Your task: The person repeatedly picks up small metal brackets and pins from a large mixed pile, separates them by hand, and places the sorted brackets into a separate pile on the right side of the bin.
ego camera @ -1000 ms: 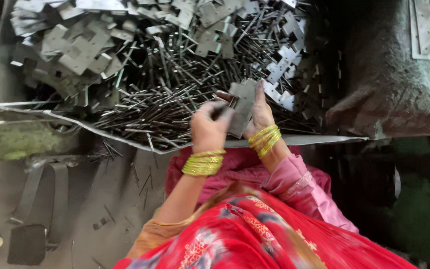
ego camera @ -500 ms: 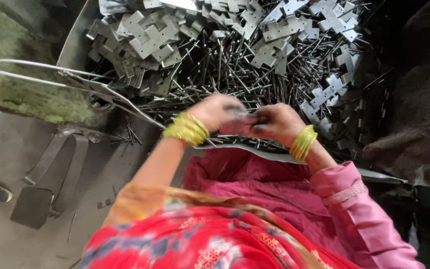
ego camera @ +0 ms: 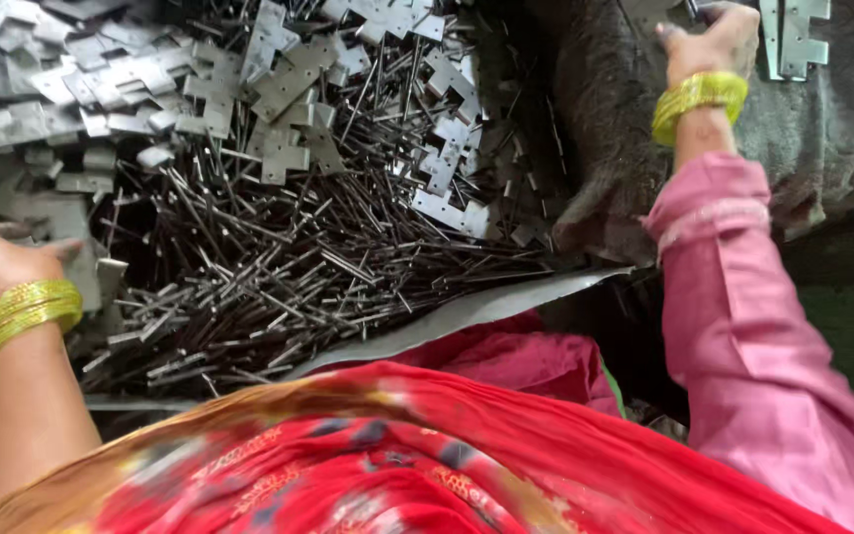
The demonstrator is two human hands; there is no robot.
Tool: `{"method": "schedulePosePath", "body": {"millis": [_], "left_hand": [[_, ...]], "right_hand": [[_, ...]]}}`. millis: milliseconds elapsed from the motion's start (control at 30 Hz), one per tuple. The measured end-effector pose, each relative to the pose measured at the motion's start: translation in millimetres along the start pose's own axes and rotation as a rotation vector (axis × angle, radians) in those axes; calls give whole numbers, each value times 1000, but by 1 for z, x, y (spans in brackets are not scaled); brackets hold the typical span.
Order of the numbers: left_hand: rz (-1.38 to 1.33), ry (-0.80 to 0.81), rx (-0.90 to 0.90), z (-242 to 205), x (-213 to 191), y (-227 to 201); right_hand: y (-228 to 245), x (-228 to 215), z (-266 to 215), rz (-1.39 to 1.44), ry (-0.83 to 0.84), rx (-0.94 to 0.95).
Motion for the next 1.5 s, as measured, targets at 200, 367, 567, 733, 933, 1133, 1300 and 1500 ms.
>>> {"method": "schedulePosePath", "body": {"millis": [200, 367, 567, 733, 933, 1133, 1300, 1500], "left_hand": [[44, -329, 354, -111, -73, -97], [-590, 59, 364, -196, -45, -138], [-1612, 704, 376, -248, 40, -165], [-1338, 564, 238, -234, 84, -150], [-1109, 366, 382, -233, 66, -170], [-219, -107, 873, -261, 96, -354], [221, -48, 796, -239, 200, -462], [373, -149, 569, -213, 240, -460]], "right_hand": [[192, -25, -147, 1, 64, -524], [374, -30, -383, 229, 604, -1316], [405, -68, -437, 375, 505, -1667], [382, -14, -355, 796, 745, -1139], [306, 139, -198, -244, 556, -800], [291, 25, -173, -46, 357, -1110], [228, -116, -133, 478, 288, -711], [117, -42, -170, 1948, 337, 350]]}}
Point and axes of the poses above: each hand's wrist, its own z-axis towards the middle knuckle, its own x-axis out of the palm, y = z × x, the point moved 10 cm from there along z, towards the middle knuckle, and after that the axes turned 9 degrees about y, right-handed, at the moved point
